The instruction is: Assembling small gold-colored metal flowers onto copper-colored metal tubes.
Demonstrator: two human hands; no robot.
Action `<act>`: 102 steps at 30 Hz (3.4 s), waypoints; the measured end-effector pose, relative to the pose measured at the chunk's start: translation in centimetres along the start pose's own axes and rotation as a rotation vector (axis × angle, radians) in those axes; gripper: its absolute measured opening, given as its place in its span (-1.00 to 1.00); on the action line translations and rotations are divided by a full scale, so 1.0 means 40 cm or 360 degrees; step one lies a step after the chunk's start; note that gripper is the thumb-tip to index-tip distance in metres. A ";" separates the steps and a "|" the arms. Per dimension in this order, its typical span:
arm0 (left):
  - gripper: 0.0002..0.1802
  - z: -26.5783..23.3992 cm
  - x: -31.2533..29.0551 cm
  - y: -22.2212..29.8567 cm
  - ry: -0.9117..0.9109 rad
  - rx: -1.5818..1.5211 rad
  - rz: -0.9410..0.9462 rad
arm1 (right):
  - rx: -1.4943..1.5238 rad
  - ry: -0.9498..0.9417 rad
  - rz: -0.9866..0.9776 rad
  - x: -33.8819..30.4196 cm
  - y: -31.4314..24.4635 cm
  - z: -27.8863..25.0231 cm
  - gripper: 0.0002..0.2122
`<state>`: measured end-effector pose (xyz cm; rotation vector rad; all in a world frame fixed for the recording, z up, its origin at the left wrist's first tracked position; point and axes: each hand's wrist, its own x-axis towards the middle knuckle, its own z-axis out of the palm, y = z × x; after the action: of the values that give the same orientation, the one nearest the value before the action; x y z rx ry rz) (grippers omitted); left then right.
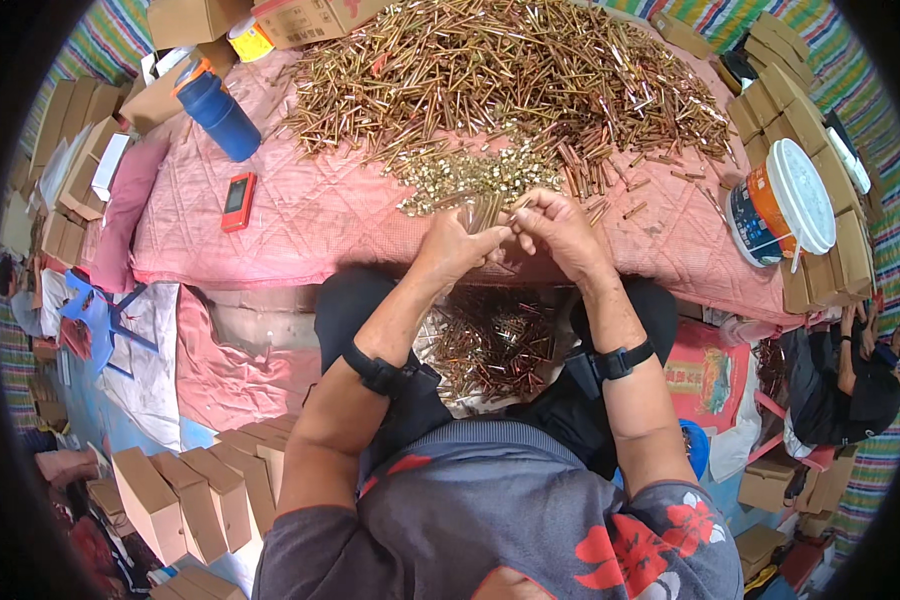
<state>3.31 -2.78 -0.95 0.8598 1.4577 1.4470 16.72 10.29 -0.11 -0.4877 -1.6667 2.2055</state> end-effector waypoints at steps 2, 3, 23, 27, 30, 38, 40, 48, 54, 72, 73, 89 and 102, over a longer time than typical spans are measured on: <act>-0.83 0.000 0.002 -0.005 -0.0021 -0.0212 -0.0021 | -0.0069 -0.0022 -0.0021 0.000 0.005 0.001 -0.88; -0.84 0.000 0.001 -0.002 0.0009 -0.0312 -0.0033 | -0.0054 -0.0028 -0.0035 0.000 0.001 0.001 -0.88; -0.80 -0.026 -0.013 0.008 0.0127 -0.0707 -0.0171 | -0.2024 0.0536 -0.0591 0.010 0.035 -0.010 -0.87; -0.81 -0.027 -0.010 -0.004 0.0098 -0.0732 -0.0176 | -0.1383 0.0502 -0.0488 0.011 0.028 -0.020 -0.91; -0.81 -0.027 -0.016 -0.006 0.0101 -0.0604 -0.0147 | -0.0611 0.0458 -0.0135 -0.004 -0.012 0.008 -0.90; -0.80 -0.023 -0.017 0.005 -0.0067 -0.0454 -0.0145 | -0.0287 0.0337 -0.0149 -0.005 -0.002 -0.012 -0.85; -0.80 -0.022 -0.017 0.008 -0.0083 -0.0439 -0.0139 | -0.0306 0.0321 -0.0163 -0.006 -0.002 -0.014 -0.85; -0.83 -0.027 -0.019 0.008 -0.0147 -0.0440 -0.0127 | -0.0314 0.0208 -0.0132 -0.009 -0.020 -0.022 -0.84; -0.83 -0.037 -0.027 0.023 -0.0229 -0.0233 -0.0111 | -0.0421 -0.0059 -0.0320 -0.014 -0.033 -0.035 -0.89; -0.85 -0.046 -0.019 0.004 -0.0376 -0.0350 -0.0087 | -0.0481 -0.0061 -0.0230 -0.013 -0.036 -0.038 -0.92; -0.85 -0.045 -0.019 0.003 -0.0376 -0.0350 -0.0088 | -0.0497 -0.0091 -0.0232 -0.013 -0.036 -0.043 -0.90; -0.77 -0.057 -0.018 0.010 -0.0474 -0.0596 -0.0220 | -0.0292 -0.0078 -0.0205 -0.017 -0.039 -0.026 -0.92; -0.83 -0.065 -0.019 0.007 -0.0429 -0.0451 -0.0124 | -0.0339 -0.0080 -0.0115 -0.008 -0.014 -0.027 -0.93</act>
<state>1.16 -4.45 -0.78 0.7767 1.0457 1.3790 17.54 11.21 0.20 -0.4205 -1.9256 2.0157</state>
